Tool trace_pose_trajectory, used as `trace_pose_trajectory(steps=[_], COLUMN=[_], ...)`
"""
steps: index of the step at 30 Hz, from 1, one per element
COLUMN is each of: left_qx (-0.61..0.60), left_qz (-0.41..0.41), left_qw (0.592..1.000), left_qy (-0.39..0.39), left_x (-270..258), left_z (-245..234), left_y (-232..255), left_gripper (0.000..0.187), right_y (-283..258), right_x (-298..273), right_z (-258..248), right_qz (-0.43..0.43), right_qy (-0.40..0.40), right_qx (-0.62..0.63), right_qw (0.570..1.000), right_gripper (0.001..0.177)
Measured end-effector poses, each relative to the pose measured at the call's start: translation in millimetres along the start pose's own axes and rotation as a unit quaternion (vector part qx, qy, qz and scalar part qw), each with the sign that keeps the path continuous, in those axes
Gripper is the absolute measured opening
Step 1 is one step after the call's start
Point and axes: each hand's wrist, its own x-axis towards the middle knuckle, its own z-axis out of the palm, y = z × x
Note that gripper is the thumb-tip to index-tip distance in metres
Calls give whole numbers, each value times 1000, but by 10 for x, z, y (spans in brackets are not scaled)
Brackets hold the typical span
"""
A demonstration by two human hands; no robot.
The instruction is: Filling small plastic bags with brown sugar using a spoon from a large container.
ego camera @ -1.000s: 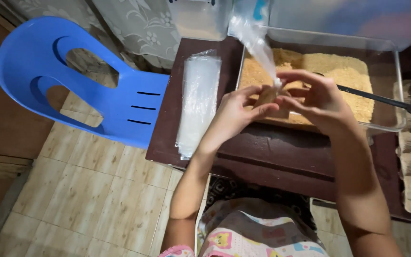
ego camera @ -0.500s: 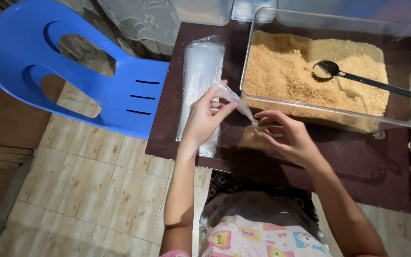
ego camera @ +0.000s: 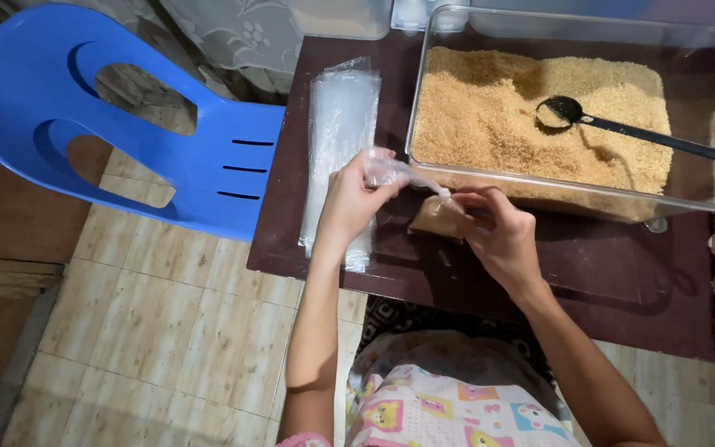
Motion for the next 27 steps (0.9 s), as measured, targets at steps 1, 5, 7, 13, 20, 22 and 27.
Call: trace_pose_trajectory(steps=[1, 5, 7, 13, 20, 22, 27], left_qx=[45, 173, 195, 181, 245, 243, 224], left_qz=[12, 11, 17, 53, 57, 39, 19], left_qw=[999, 985, 981, 978, 959, 961, 967], left_qy=[-3, -13, 7, 91, 130, 126, 124], left_x=[-8, -23, -43, -104, 3, 50, 123], left_z=[-14, -2, -35, -318, -452, -473, -517], left_y=[17, 35, 55, 17, -200, -287, -403], left_gripper=[37, 34, 29, 32, 30, 29, 23], right_y=[20, -29, -104, -294, -618, -239, 47], right_x=[4, 15, 63, 247, 574, 622, 668], right_z=[-9, -58, -11, 380, 741, 915, 1001], right_qz=[-50, -136, -138, -197, -307, -329, -341], right_qy=[13, 40, 31, -66, -189, -186, -187], right_qx=[-84, -214, -200, -126, -237, -226, -179], right_qw=[995, 967, 970, 970, 902, 898, 904], right_gripper=[27, 24, 21, 10, 24, 19, 15])
